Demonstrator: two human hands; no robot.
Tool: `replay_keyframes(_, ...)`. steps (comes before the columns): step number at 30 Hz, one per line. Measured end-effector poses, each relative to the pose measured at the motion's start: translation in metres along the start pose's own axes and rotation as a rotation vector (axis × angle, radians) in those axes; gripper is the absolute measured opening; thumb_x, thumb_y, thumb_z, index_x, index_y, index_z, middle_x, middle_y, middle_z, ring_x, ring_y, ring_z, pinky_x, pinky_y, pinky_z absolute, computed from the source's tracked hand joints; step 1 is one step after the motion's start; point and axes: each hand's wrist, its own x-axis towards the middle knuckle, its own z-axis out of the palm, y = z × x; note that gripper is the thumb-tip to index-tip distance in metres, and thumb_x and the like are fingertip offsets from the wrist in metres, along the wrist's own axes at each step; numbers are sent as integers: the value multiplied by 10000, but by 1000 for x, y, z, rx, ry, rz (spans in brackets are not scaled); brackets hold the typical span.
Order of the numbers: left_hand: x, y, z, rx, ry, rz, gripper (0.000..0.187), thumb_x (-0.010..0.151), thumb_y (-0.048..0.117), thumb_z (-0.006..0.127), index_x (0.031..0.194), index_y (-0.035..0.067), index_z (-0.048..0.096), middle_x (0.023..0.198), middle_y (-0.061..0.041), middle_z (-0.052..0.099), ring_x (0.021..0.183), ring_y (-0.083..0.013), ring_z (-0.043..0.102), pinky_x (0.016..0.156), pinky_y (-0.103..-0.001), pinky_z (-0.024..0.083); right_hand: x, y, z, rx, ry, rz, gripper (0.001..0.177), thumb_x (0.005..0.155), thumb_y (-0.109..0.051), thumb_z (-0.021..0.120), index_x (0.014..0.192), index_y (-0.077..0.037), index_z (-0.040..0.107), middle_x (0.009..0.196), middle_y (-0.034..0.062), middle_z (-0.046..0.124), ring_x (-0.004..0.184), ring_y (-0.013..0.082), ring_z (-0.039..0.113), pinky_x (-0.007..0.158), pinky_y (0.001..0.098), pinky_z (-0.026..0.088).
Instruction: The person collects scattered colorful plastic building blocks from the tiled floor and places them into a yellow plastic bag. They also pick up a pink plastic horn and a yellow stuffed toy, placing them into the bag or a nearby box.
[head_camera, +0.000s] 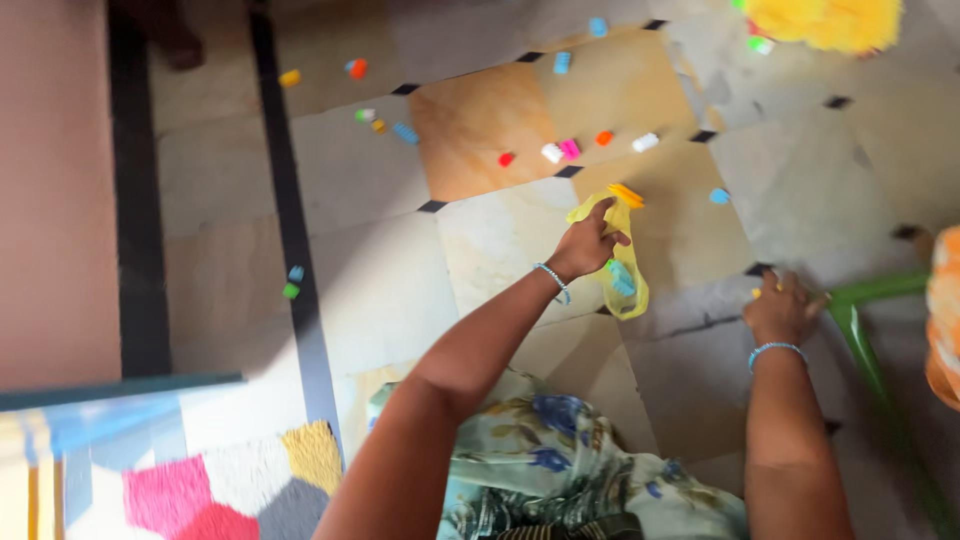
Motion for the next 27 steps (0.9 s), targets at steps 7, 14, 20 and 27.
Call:
replay_keyframes(7, -50, -44, -85, 274, 169, 139, 675, 892, 54, 574, 1531, 69, 357, 1116, -39, 788, 1041, -285, 729, 910, -385, 555, 58, -15, 31, -117, -101, 111, 887, 814, -404, 689, 1588, -270, 278, 1619, 164, 293, 1451, 385, 325, 1082, 752, -118)
replay_keyframes(14, -89, -57, -125, 219, 369, -140, 698, 867, 34, 518, 1525, 50, 286, 1036, -1, 808, 1077, -288, 708, 926, -365, 540, 61, -83, 67, 53, 104, 195, 681, 984, -390, 555, 1504, 15, 381, 1526, 308, 404, 1398, 569, 340, 1111, 745, 14)
replay_keyframes(20, -65, -53, -124, 212, 506, -105, 663, 889, 32, 526, 1520, 84, 331, 1021, -3, 815, 920, -274, 730, 867, -371, 559, 55, -90, 81, 161, 362, -68, 412, 913, -136, 637, 1264, 71, 572, 1391, 245, 557, 1327, 460, 495, 1114, 523, 387)
replay_keyframes(27, -36, -9, -115, -44, 519, 56, 626, 959, -29, 510, 1541, 137, 355, 1240, -43, 747, 667, -169, 723, 691, -312, 611, 35, -81, 72, 485, 419, -176, 264, 817, 2, 681, 1020, -165, 714, 1269, 107, 628, 1220, 354, 577, 1046, 452, 486)
